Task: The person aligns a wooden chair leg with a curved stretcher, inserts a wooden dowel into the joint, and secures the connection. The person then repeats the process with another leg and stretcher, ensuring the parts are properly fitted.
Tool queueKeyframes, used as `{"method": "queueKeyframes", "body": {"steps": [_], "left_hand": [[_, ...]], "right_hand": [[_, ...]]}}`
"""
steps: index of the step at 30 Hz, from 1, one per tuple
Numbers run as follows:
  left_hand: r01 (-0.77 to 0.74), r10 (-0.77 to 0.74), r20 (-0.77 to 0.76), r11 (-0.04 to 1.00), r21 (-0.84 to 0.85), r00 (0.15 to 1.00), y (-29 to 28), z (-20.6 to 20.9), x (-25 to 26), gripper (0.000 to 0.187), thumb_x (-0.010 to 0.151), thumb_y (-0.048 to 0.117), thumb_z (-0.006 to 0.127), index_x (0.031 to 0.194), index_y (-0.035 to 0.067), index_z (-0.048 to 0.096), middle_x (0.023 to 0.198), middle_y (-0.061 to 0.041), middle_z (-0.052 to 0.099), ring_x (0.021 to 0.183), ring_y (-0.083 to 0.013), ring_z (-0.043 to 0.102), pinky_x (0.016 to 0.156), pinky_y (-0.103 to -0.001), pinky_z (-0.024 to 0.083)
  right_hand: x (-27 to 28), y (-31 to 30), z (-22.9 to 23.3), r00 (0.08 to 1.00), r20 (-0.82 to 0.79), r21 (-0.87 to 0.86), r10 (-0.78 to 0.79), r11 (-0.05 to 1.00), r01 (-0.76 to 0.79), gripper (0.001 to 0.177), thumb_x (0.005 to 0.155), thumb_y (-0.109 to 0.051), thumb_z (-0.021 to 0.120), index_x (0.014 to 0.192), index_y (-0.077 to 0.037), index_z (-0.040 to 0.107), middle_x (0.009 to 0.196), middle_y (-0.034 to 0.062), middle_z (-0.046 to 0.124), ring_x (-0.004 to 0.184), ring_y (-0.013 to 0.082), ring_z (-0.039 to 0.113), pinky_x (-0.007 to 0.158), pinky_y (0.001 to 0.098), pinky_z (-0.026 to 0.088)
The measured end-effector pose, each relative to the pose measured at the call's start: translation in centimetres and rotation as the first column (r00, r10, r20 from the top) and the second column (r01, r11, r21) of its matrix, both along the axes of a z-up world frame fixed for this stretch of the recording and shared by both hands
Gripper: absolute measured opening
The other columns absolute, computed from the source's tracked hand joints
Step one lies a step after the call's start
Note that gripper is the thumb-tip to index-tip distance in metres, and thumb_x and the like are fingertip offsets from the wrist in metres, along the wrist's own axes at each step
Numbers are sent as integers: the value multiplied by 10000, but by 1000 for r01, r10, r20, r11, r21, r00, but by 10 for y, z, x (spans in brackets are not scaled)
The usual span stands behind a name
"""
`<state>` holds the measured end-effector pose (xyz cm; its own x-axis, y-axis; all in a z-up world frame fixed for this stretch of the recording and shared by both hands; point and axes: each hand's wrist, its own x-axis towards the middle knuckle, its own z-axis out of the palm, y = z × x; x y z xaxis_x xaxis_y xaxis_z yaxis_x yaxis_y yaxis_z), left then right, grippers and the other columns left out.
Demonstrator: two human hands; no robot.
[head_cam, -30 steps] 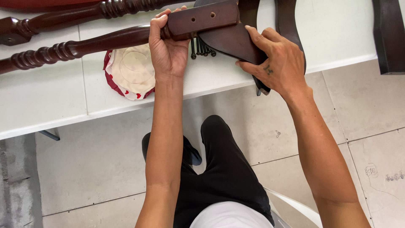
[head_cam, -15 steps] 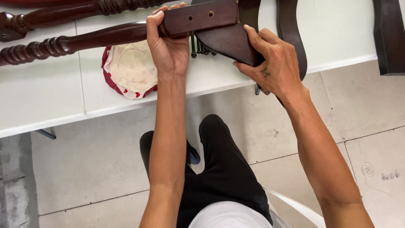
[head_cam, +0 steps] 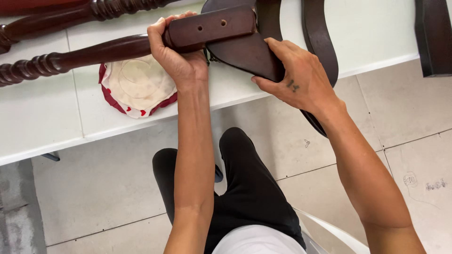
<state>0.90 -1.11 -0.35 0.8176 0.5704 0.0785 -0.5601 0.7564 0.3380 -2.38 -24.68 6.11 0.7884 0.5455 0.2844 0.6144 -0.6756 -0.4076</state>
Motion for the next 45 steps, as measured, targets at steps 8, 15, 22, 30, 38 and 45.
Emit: {"method": "queueKeyframes", "body": {"steps": [8, 15, 22, 30, 38, 45], "left_hand": [[-4, 2, -59, 999, -33, 998, 2, 2, 0, 184, 831, 182, 557, 842, 19, 642, 782, -142, 704, 805, -283, 703, 772, -401, 615], [-73, 73, -27, 997, -30, 997, 3, -3, 2, 183, 859, 182, 535, 853, 17, 614, 787, -140, 687, 792, -272, 687, 764, -382, 611], [-66, 66, -28, 998, -24, 997, 5, 1, -3, 176, 837, 177, 541, 836, 17, 615, 778, -137, 682, 767, -269, 674, 734, -384, 599], [-70, 69, -20, 995, -65, 997, 12, 8, -5, 153, 801, 152, 552, 789, 17, 623, 744, -141, 680, 724, -271, 665, 688, -404, 616], [-88, 87, -33, 995, -43, 996, 8, 6, -6, 161, 808, 155, 553, 810, 13, 628, 745, -145, 672, 730, -266, 666, 698, -400, 617], [-91, 89, -42, 995, -48, 995, 8, 5, -9, 136, 791, 158, 565, 796, 34, 622, 743, -132, 671, 721, -258, 672, 697, -404, 622]], "right_hand": [[14, 5, 13, 990, -42, -101, 137, 985, -141, 638, 806, -262, 849, 1255, 95, 571, 930, 221, 687, 785, 325, 685, 712, 411, 569], [10, 9, 7, 971, 78, -18, 228, 974, -227, 725, 810, -216, 851, 1312, 174, 501, 938, 238, 661, 806, 339, 680, 693, 396, 573], [6, 14, 5, 980, 48, -45, 193, 980, -191, 767, 804, -266, 870, 1328, 151, 495, 943, 239, 672, 778, 333, 685, 690, 393, 577], [-4, 10, 11, 945, 107, 108, 309, 941, -320, 905, 804, -337, 862, 1426, 121, 392, 1202, 291, 632, 973, 380, 692, 838, 428, 572], [-3, 15, 14, 953, -255, 132, 165, 982, -135, 851, 818, -273, 837, 1497, 23, 416, 864, 113, 621, 647, 200, 615, 597, 338, 518], [-4, 17, 10, 964, -182, 153, 195, 974, -168, 829, 825, -235, 846, 1493, 14, 425, 829, 84, 621, 697, 201, 626, 655, 333, 524]]}}
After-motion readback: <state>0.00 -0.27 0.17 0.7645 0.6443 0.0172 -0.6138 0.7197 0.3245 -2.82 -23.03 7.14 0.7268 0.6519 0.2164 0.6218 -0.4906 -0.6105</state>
